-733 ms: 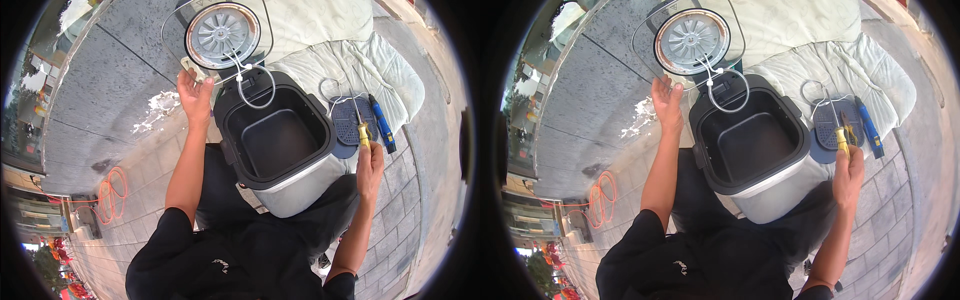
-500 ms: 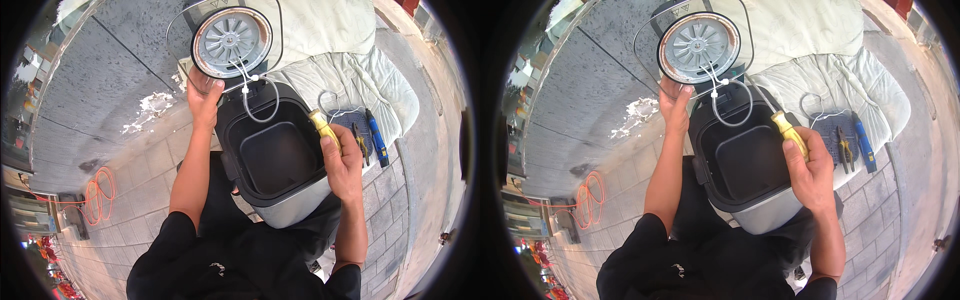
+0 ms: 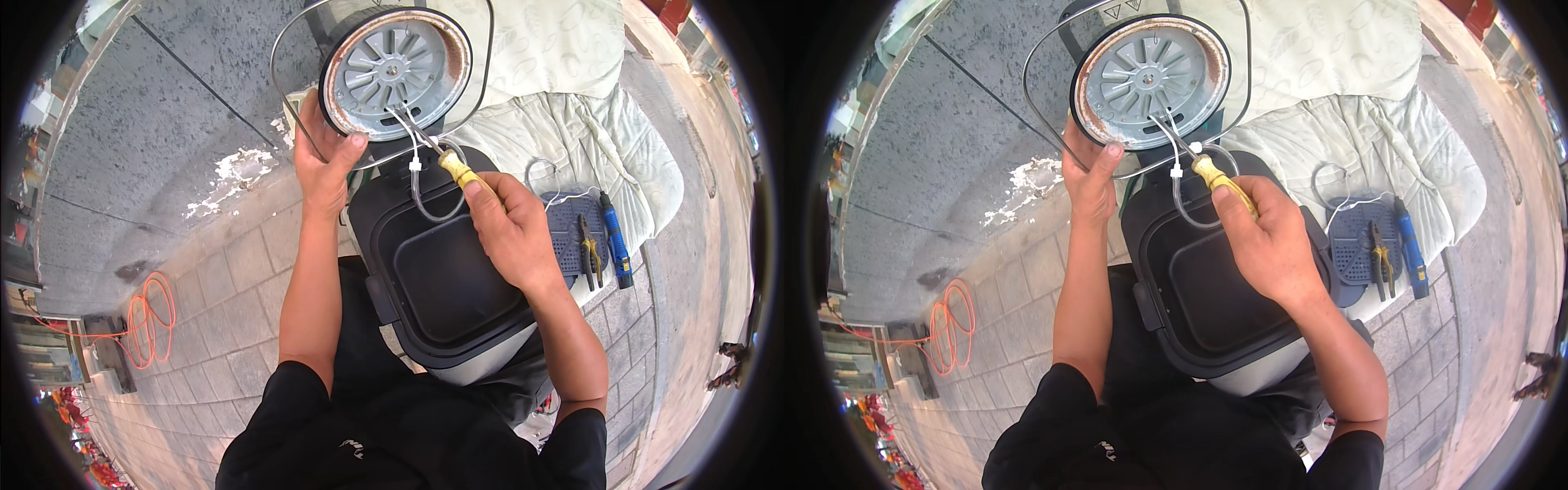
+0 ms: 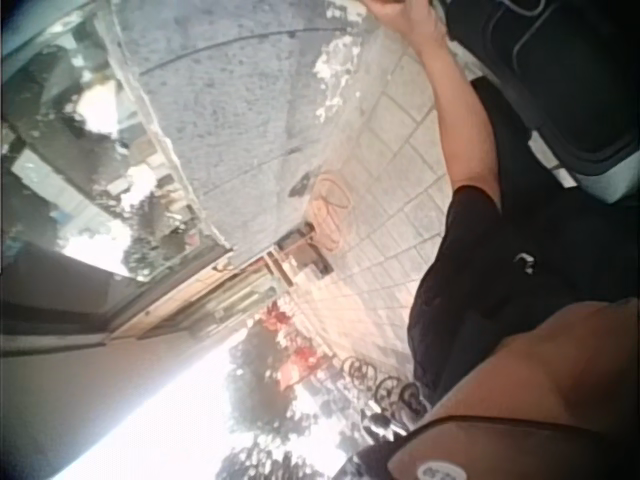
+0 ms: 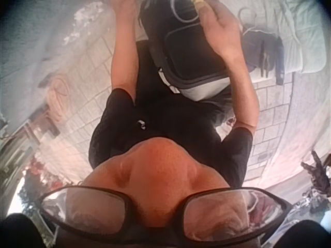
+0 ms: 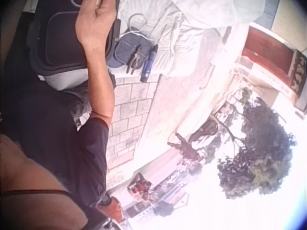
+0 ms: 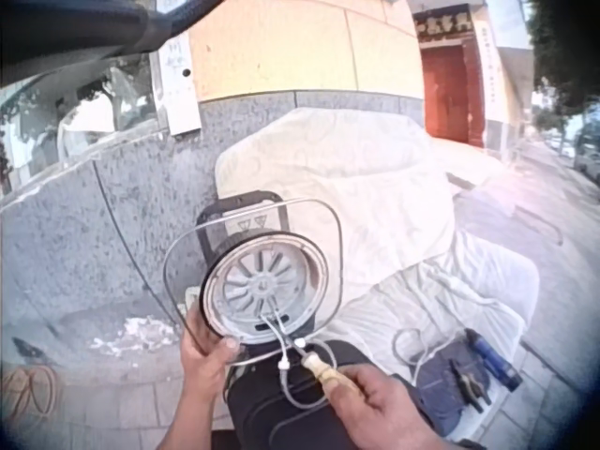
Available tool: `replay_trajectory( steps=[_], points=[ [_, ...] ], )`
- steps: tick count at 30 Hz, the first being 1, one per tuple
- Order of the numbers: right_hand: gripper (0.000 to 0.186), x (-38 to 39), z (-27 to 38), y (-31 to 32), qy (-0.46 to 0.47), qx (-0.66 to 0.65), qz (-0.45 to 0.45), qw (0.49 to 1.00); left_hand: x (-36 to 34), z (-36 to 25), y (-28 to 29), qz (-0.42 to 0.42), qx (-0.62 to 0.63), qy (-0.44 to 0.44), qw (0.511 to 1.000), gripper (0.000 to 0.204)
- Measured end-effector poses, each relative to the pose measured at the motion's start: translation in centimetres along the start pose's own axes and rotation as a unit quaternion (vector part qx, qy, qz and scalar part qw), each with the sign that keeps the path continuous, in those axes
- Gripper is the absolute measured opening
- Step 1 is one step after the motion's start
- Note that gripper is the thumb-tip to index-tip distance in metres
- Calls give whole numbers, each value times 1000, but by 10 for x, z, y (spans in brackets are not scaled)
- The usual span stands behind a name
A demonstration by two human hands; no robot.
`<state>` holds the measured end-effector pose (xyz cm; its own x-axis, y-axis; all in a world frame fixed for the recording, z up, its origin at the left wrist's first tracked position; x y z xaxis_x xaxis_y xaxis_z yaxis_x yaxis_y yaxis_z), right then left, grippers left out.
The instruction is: The person disassembles a circular appliance component, uses a screwdriver and pliers to adjust internal parts, and connects wires to the unit. The person works on a tiled sidewalk with tools and parts laid out nearby.
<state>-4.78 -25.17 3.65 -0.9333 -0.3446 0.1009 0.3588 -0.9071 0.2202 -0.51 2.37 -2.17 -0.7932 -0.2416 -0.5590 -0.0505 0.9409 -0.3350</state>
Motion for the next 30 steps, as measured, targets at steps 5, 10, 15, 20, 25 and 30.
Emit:
replay_trajectory(
  steps=[5,10,15,20,25,30],
  points=[
    [44,-6,-2,-4,-5,-1,-4,1000,0,3,-1,7,-12,-1,1000,91],
    [43,-9,-1,-10,-7,9,-15,1000,1,5,-4,-8,-36,2,999,84],
    [43,-10,-8,-17,-3,28,-37,999,2,7,-6,-17,-34,-6,999,80],
    [43,-9,-11,-19,-10,-2,-40,999,2,11,-6,-24,-29,-11,999,78],
    [43,-9,-12,-20,-18,-28,-39,999,3,11,-5,-27,-30,-5,999,79],
    [43,-9,-11,-23,-26,-40,-36,998,2,12,-4,-24,-30,-7,999,78]
  ],
)
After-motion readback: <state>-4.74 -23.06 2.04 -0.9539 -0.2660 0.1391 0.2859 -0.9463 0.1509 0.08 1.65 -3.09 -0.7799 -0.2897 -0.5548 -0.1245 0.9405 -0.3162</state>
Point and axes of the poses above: each hand's wrist, its own x-axis away from the middle knuckle, its own y-axis out of the back of the hand, z = x × y, the point moved 1 cm from there along -x, towards the middle knuckle, and after that the axes turned 7 degrees about z, right-handed, at the moved point
